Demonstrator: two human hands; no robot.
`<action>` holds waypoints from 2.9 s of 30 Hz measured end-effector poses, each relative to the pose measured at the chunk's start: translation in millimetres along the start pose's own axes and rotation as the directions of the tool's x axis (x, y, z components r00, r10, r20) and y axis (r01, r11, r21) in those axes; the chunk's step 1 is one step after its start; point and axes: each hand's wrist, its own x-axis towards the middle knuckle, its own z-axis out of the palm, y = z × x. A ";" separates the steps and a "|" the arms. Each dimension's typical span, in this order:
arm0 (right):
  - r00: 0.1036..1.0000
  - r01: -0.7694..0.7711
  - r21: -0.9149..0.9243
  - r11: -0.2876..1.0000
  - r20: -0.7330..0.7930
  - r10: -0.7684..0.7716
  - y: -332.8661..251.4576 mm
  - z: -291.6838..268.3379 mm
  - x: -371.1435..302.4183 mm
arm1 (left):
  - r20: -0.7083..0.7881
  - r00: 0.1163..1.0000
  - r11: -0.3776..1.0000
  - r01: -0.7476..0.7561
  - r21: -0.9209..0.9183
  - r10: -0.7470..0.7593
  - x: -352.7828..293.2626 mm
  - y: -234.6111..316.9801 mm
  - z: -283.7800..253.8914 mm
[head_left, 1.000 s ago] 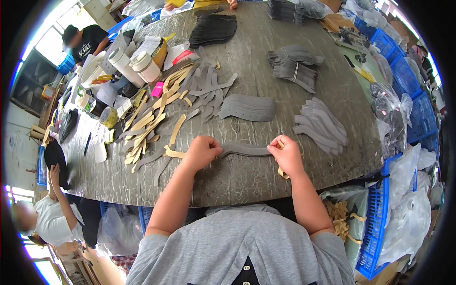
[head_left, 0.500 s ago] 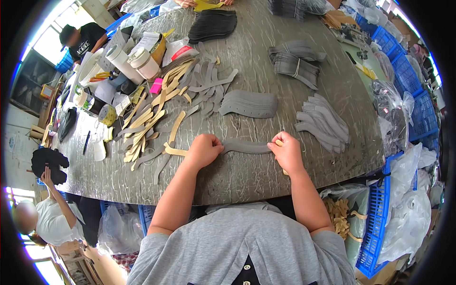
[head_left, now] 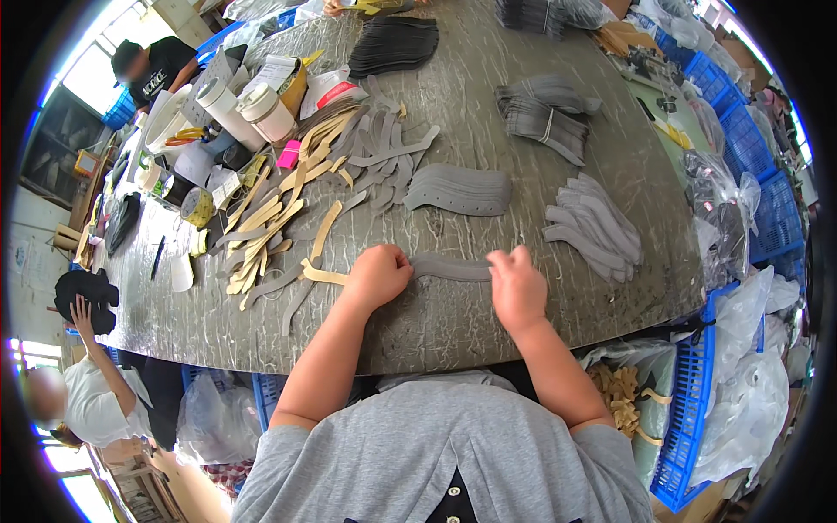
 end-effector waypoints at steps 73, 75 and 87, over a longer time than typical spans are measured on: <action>0.789 -0.613 0.773 -0.164 0.588 -0.180 -44.2 -34.5 1.2 | -0.182 0.654 0.664 -0.748 -0.010 0.734 -56.0 92.4 -52.0; 0.739 -0.671 0.715 -0.196 0.666 -0.102 -55.2 -46.7 4.0 | -0.234 0.585 0.602 -0.798 0.004 0.777 -52.8 92.6 -49.5; 0.893 -0.406 0.799 0.443 0.246 0.376 46.9 -67.4 14.4 | 0.095 0.992 0.829 0.123 -0.546 -0.084 -35.7 22.0 -53.5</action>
